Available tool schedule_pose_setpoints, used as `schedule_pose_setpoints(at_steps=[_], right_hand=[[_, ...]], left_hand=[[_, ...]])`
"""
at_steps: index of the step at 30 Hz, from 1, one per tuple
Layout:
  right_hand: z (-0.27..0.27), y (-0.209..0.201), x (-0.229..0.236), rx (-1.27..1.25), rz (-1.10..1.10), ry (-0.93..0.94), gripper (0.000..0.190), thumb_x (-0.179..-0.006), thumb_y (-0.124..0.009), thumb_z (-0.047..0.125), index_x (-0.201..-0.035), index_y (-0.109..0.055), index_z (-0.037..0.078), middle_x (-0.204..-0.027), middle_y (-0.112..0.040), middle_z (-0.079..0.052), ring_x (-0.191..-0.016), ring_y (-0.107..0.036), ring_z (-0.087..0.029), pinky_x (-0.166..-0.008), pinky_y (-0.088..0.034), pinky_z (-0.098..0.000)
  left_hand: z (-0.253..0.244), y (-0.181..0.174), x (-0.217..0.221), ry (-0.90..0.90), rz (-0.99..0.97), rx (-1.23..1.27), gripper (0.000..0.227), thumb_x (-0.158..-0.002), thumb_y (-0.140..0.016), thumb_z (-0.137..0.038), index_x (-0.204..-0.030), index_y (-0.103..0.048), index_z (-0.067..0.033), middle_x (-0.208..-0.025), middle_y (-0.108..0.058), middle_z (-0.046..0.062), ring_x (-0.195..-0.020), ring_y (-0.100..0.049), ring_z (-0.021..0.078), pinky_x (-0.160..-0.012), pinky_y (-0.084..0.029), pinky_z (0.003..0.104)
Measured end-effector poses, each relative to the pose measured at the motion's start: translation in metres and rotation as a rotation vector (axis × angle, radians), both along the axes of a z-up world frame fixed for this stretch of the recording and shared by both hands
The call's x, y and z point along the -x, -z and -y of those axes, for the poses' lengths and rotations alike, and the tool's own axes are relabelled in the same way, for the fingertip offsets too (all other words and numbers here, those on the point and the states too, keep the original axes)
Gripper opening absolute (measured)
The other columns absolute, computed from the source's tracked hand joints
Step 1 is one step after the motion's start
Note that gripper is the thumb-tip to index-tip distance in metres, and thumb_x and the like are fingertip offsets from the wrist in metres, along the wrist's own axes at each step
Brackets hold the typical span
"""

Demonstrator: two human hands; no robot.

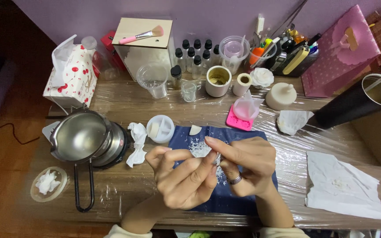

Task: Inspecting and sorting small white wax shavings on a blue work mat

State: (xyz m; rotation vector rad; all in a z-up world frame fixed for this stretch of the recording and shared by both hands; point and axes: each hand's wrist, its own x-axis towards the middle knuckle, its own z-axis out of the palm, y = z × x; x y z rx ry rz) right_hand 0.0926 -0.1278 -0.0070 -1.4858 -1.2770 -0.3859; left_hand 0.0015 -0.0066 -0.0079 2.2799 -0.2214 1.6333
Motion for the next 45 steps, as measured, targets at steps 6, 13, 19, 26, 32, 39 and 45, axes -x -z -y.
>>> schedule_pose_setpoints(at_steps=[6,13,19,26,32,39,45], right_hand=[[-0.002,0.000,-0.002,-0.040,0.001,0.013,0.027,-0.094,-0.042,0.017,-0.107,-0.066,0.010,-0.051,-0.031,0.001,-0.040,-0.024,-0.012,-0.044,-0.022,-0.0256],[0.013,-0.010,-0.005,0.052,-0.080,0.119,0.029,-0.088,-0.046,0.018,-0.108,-0.066,0.010,-0.055,-0.044,0.002,-0.042,-0.030,-0.009,-0.045,-0.027,-0.0240],[0.023,-0.036,-0.006,0.317,-0.199,0.114,0.012,-0.083,-0.062,0.015,-0.081,-0.070,0.007,-0.060,-0.063,-0.001,-0.045,-0.046,-0.006,-0.046,-0.034,-0.0181],[0.033,0.031,-0.006,0.541,-0.336,0.151,0.018,-0.079,-0.071,0.021,-0.065,-0.069,0.011,-0.058,-0.065,0.004,-0.044,-0.044,-0.003,-0.043,-0.030,-0.0195],[0.039,0.091,0.003,0.879,-0.375,0.278,0.026,-0.080,-0.066,0.041,-0.065,-0.068,0.019,-0.051,-0.061,0.005,-0.046,-0.052,-0.010,-0.051,-0.035,-0.0279],[0.049,0.122,0.020,0.963,-0.428,0.260,0.018,-0.083,-0.057,0.023,-0.101,-0.058,0.023,-0.075,-0.071,0.004,-0.044,-0.056,-0.021,-0.057,-0.041,-0.0345],[0.062,0.133,0.024,0.833,-0.473,0.229,0.012,-0.082,-0.058,0.013,-0.093,-0.062,0.018,-0.082,-0.070,0.004,-0.050,-0.054,-0.015,-0.057,-0.042,-0.0281]], left_hand=[[0.000,-0.005,0.000,0.007,-0.046,-0.044,0.019,-0.086,-0.053,-0.018,-0.093,-0.069,-0.0101,-0.067,-0.062,-0.010,-0.065,-0.053,0.0120,-0.083,-0.026,0.033],[0.000,-0.008,-0.002,0.082,-0.070,0.060,0.023,-0.090,-0.050,-0.022,-0.096,-0.070,-0.0116,-0.067,-0.067,-0.007,-0.064,-0.052,0.0151,-0.081,-0.026,0.034],[-0.006,0.006,0.022,0.045,-0.242,0.121,0.018,-0.084,-0.055,-0.015,-0.086,-0.072,-0.0137,-0.071,-0.067,-0.006,-0.064,-0.056,0.0152,-0.080,-0.029,0.034],[0.000,0.117,0.082,0.045,-0.334,0.241,0.008,-0.079,-0.065,-0.013,-0.084,-0.072,-0.0146,-0.068,-0.070,-0.005,-0.058,-0.055,0.0070,-0.074,-0.033,0.030],[0.025,0.130,0.123,0.055,-0.386,0.316,0.015,-0.086,-0.055,-0.009,-0.082,-0.069,-0.0067,-0.063,-0.061,-0.003,-0.052,-0.052,0.0128,-0.064,-0.036,0.029],[0.039,0.152,0.140,-0.030,-0.405,0.405,0.014,-0.086,-0.056,-0.010,-0.084,-0.069,-0.0095,-0.064,-0.062,-0.003,-0.052,-0.050,0.0151,-0.063,-0.035,0.029],[0.040,0.166,0.153,-0.014,-0.440,0.387,0.010,-0.082,-0.060,-0.006,-0.080,-0.069,-0.0098,-0.060,-0.060,-0.003,-0.051,-0.052,0.0136,-0.061,-0.038,0.028]])
